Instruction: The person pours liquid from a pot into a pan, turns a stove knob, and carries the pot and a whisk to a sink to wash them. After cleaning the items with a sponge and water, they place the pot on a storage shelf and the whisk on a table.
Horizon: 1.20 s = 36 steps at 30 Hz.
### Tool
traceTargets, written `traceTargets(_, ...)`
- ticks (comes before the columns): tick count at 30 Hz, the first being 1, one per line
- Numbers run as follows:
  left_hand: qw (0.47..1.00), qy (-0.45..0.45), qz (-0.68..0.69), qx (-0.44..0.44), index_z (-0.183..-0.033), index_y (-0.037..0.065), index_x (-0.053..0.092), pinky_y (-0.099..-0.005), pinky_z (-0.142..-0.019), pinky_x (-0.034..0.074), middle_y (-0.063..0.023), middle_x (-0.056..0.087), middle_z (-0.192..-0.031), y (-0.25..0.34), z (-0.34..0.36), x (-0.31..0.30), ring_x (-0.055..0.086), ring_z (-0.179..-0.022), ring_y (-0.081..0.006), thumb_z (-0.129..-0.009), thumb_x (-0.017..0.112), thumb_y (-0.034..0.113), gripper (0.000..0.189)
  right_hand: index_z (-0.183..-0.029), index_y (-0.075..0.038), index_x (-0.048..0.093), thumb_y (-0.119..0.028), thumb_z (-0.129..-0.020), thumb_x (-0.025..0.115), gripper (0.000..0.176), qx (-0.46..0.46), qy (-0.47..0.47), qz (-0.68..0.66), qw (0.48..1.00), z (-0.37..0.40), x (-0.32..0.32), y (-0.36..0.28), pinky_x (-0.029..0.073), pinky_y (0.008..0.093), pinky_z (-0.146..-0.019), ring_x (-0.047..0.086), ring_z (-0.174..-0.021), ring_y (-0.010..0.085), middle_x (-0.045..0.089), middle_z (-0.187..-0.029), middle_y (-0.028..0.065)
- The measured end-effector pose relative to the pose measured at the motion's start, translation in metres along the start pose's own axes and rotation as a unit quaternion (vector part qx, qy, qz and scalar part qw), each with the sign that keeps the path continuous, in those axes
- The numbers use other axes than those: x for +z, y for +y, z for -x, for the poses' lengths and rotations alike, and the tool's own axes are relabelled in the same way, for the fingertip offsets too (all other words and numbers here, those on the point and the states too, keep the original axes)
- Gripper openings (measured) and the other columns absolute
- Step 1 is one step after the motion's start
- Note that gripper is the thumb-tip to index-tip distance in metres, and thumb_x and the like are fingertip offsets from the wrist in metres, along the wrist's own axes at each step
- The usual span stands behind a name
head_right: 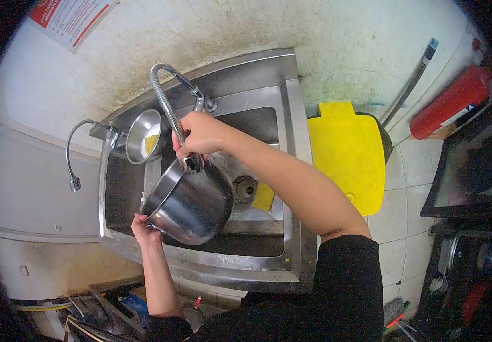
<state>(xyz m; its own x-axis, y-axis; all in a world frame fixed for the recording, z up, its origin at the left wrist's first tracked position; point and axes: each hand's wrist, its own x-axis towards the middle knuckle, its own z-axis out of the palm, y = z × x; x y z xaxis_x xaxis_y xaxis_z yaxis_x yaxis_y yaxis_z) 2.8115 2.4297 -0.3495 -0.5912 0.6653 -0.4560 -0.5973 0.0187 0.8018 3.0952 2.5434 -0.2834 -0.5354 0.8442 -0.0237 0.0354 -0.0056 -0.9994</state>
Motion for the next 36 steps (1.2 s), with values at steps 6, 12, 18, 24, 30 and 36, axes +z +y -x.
traceTargets(6, 1.0, 0.008, -0.007, -0.004, -0.067, 0.004, 0.048, -0.0392, -0.064, 0.05, -0.0107, 0.056, -0.075, -0.003, -0.009, -0.001, 0.056, -0.068, -0.0274, -0.066, 0.047, 0.006, 0.003, -0.073, -0.005, 0.062, -0.006, -0.063, 0.07, 0.013, 0.006, -0.008, 0.014, 1.0, 0.006, -0.005, 0.0, 0.045, 0.0294, -0.047, 0.058, -0.059, 0.015, 0.06, -0.063, 0.0047)
traceTargets(12, 0.999, -0.038, -0.037, -0.009, -0.137, 0.02, 0.02, -0.0418, -0.08, 0.045, -0.0068, 0.046, -0.108, -0.015, -0.02, -0.004, 0.049, -0.095, -0.0258, -0.059, 0.049, 0.001, 0.085, -0.074, -0.004, 0.061, -0.006, -0.065, 0.069, 0.013, 0.003, -0.018, 0.01, 1.0, 0.001, -0.001, -0.003, 0.046, 0.0257, -0.048, 0.056, -0.058, 0.0108, 0.059, -0.065, 0.0027)
traceTargets(18, 0.996, -0.021, -0.032, -0.076, -0.136, 0.022, 0.021, -0.04, -0.069, 0.048, -0.0062, 0.048, -0.099, -0.02, -0.027, 0.003, 0.053, -0.081, -0.0262, -0.059, 0.05, 0.002, 0.085, -0.073, -0.003, 0.06, -0.005, -0.065, 0.069, 0.013, -0.053, 0.01, 0.107, 0.993, 0.001, -0.006, 0.003, 0.046, 0.0269, -0.049, 0.056, -0.059, 0.0119, 0.059, -0.064, 0.003)
traceTargets(24, 0.99, -0.048, -0.012, -0.135, -0.139, 0.023, 0.018, -0.0392, -0.066, 0.047, -0.0067, 0.048, -0.106, -0.028, -0.042, -0.004, 0.053, -0.077, -0.0242, -0.062, 0.049, 0.001, 0.087, -0.071, -0.003, 0.059, -0.003, -0.064, 0.069, 0.012, 0.026, -0.004, 0.071, 0.997, 0.007, -0.007, -0.003, 0.046, 0.0269, -0.063, 0.057, -0.064, 0.0115, 0.06, -0.067, 0.0024)
traceTargets(30, 0.938, -0.233, -0.223, 0.13, -0.141, 0.01, 0.019, -0.0258, -0.075, 0.041, -0.0092, 0.024, -0.142, -0.061, 0.0, 0.043, 0.036, -0.121, -0.0199, -0.063, 0.045, -0.012, 0.085, -0.07, -0.003, 0.059, -0.003, -0.064, 0.069, 0.011, -0.07, 0.023, 0.057, 0.996, -0.014, 0.023, -0.005, 0.047, 0.0291, -0.059, 0.057, -0.062, 0.0122, 0.059, -0.062, 0.0035)
traceTargets(36, 0.824, -0.306, -0.469, 0.089, -0.136, 0.003, 0.029, -0.0269, -0.094, 0.034, -0.0082, 0.038, -0.128, -0.057, 0.007, 0.054, 0.038, -0.119, -0.0204, -0.057, 0.054, -0.006, 0.084, -0.072, -0.002, 0.059, -0.005, -0.064, 0.068, 0.013, -0.144, 0.078, 0.059, 0.985, -0.025, 0.035, 0.021, 0.046, 0.0303, -0.059, 0.058, -0.062, 0.0146, 0.06, -0.065, 0.0069)
